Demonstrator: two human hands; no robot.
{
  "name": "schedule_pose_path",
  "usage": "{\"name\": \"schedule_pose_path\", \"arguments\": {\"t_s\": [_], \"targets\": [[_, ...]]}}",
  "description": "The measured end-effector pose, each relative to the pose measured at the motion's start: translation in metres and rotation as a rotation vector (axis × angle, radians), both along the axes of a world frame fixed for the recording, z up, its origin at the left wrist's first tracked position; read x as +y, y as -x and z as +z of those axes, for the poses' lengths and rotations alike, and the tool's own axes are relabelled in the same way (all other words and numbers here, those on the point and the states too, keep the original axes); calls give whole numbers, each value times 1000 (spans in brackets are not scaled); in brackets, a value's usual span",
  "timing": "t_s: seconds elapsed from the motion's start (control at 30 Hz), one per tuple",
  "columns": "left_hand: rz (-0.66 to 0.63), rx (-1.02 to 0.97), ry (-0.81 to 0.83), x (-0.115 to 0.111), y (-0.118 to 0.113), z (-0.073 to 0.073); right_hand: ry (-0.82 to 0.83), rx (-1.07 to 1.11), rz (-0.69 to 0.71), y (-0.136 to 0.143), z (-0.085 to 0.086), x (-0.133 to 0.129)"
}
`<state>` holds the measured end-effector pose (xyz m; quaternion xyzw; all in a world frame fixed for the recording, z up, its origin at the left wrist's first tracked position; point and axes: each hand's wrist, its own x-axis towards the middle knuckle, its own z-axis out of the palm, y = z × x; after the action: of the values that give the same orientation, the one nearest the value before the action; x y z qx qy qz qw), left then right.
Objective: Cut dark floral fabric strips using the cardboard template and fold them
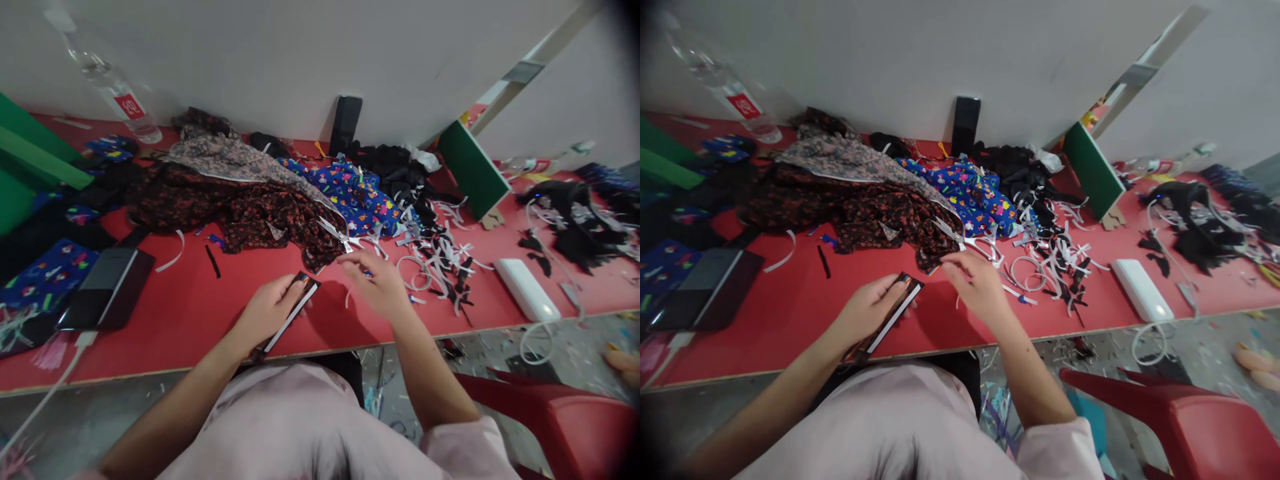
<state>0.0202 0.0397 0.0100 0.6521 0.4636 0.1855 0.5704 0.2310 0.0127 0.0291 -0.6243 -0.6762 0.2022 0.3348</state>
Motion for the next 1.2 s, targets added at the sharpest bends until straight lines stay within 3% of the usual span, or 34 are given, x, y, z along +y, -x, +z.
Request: {"name": "schedule_pose_path", "arguments": {"t_s": [0.17,0.3,0.4,0.5,0.57,0.63,0.7,0.73,0.83,0.9,1.03,1.2], "targets": [[-277,262,-297,3,3,12,147,5,285,28,13,10],[-348,288,-410,6,8,11,255,-46,395,27,11,13],[-285,167,-394,12,6,8,301,-55,436,26,8,12],[-200,142,-434,20,5,17,300,24,333,24,0,10],[-55,132,-572,21,8,30,316,188,203,23,-9,10],[203,92,-672,16,13,41,345,424,78,22,-18,10],[418,55,-613,7,18,44,338,672,-32,23,-26,10],[445,24,-509,2,19,41,325,780,-78,26,-29,10],[309,-136,-34,-7,13,20,307,1000,-172,40,-33,9],[352,-292,160,-6,4,3,299,1053,-196,52,-34,7],[440,-499,198,2,-11,-15,266,1004,-222,73,-41,3],[557,-507,214,6,-18,-22,251,846,-215,81,-51,-3]]}}
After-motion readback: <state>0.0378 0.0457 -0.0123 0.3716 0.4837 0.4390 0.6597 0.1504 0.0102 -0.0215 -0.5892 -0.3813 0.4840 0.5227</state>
